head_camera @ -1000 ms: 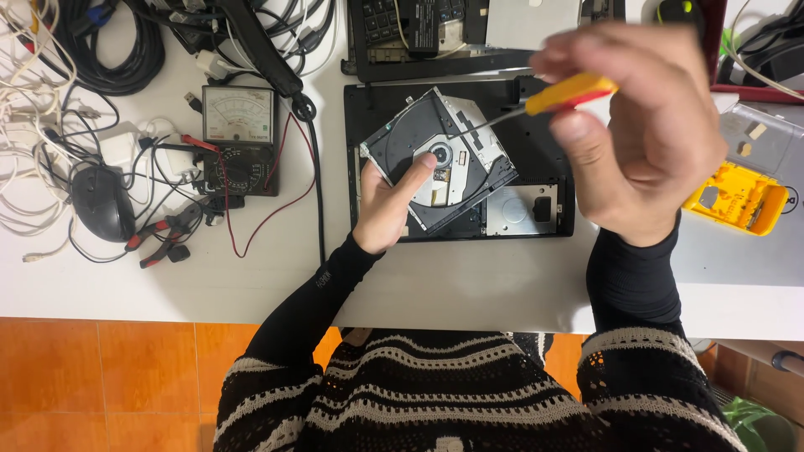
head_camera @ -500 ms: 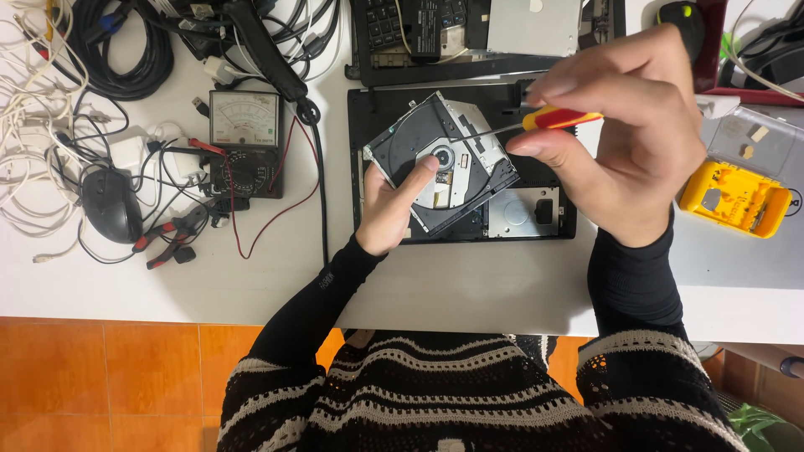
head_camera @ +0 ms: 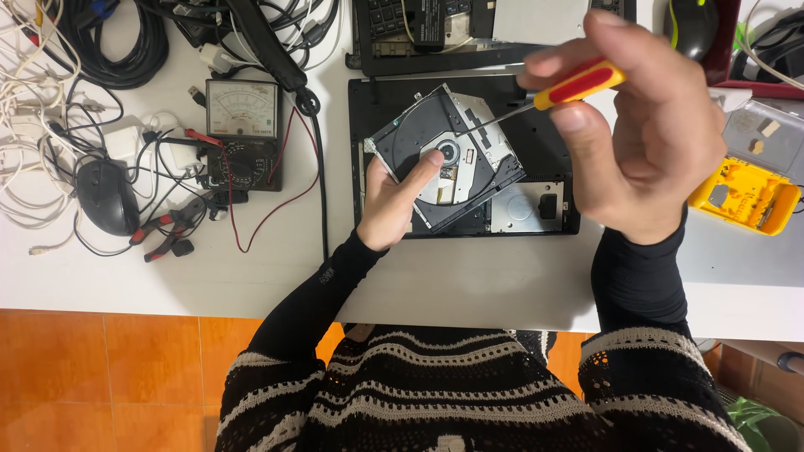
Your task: The person works at a cluttered desk on an upside-down laptop, using a screwdriver to remove screws from its underside and prying components loose. They detach and lift out the optical disc drive, turn it over in both hands, and continue prying at its seams with the screwdriver.
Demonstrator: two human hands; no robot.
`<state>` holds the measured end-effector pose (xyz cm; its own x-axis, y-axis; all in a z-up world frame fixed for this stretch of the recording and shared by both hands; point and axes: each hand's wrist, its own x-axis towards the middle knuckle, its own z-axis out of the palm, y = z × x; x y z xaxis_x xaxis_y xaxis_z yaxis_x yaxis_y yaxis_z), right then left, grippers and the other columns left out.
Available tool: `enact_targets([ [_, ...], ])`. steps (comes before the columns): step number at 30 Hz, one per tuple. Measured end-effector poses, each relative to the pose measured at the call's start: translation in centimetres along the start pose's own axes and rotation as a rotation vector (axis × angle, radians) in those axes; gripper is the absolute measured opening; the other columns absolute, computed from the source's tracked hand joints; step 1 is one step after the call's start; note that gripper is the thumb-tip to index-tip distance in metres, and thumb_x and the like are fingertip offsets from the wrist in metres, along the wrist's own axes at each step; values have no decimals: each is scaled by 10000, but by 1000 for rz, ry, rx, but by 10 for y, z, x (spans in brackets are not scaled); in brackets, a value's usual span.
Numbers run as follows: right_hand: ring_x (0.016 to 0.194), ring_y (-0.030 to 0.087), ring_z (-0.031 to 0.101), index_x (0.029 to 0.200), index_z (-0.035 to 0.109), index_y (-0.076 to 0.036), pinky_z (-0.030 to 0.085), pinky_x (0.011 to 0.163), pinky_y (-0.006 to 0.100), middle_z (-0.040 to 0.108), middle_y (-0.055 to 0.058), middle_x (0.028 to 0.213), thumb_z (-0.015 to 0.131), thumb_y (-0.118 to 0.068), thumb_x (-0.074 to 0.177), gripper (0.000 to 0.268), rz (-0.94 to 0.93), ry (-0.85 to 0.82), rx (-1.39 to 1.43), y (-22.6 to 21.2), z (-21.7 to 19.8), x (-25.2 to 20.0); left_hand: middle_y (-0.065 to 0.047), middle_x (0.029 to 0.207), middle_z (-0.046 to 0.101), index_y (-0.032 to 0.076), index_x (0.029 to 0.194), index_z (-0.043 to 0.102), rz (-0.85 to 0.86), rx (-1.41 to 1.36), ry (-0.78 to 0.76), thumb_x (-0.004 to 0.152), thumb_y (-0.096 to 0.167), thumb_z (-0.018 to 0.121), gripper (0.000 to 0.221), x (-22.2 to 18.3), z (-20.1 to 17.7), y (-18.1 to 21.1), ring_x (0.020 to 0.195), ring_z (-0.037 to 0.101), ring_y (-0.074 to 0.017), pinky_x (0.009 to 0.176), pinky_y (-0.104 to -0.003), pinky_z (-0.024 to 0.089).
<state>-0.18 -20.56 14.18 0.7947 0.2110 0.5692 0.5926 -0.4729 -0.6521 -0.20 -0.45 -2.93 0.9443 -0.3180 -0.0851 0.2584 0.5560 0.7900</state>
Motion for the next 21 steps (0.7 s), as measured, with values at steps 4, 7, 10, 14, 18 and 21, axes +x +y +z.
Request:
enact_targets([
  [4, 1062, 248, 732, 1409, 506, 10, 619, 929, 295, 588, 185, 1205, 786, -35, 1094, 424, -97, -30, -51, 10, -6, -8, -83, 1171, 731, -15, 1256, 659, -10, -6, 5, 1033, 90, 690, 248, -1, 0, 0, 1050, 692, -124, 952, -302, 562],
  [7, 1058, 241, 720, 1443, 519, 12, 600, 932, 282, 578, 169, 1215, 789, -16, 1130, 415, -107, -39, -73, 16, -9, -18, -82, 1175, 722, -18, 1279, 648, -53, 12, 15, 1043, 139, 690, 287, 1, 2, 4, 1054, 686, -119, 947, -294, 564],
  [10, 1083, 237, 706, 1451, 510, 25, 588, 962, 283, 584, 142, 1220, 736, 7, 1158, 370, -70, -37, -49, 22, -10, -23, -106, 1182, 707, -42, 1306, 630, -216, -66, 42, 1037, 164, 684, 343, 1, 6, 13, 1037, 670, -134, 808, -294, 514],
  [14, 1107, 239, 708, 1460, 508, 27, 594, 983, 286, 588, 142, 1234, 708, 22, 1153, 367, -73, -44, -34, 21, -9, -18, -110, 1250, 690, -36, 1321, 601, -241, -156, 10, 1018, 164, 685, 373, 3, 4, 10, 1122, 673, -157, 924, -317, 550],
  [18, 1109, 279, 708, 1424, 503, 54, 572, 967, 315, 625, 173, 1225, 712, 28, 1129, 362, -102, -54, -72, 9, -5, -4, -134, 1277, 673, -56, 1325, 577, -278, -277, -11, 1012, 172, 681, 401, 5, 6, 14, 1178, 663, -212, 1002, -391, 557],
  [21, 1043, 300, 685, 1338, 541, 55, 554, 912, 334, 634, 207, 1177, 759, -4, 1048, 368, -139, -44, -158, 2, -5, 5, -119, 1315, 653, -28, 1358, 552, -262, -292, -11, 998, 178, 682, 434, 6, 8, 16, 1220, 639, -201, 1044, -383, 531],
])
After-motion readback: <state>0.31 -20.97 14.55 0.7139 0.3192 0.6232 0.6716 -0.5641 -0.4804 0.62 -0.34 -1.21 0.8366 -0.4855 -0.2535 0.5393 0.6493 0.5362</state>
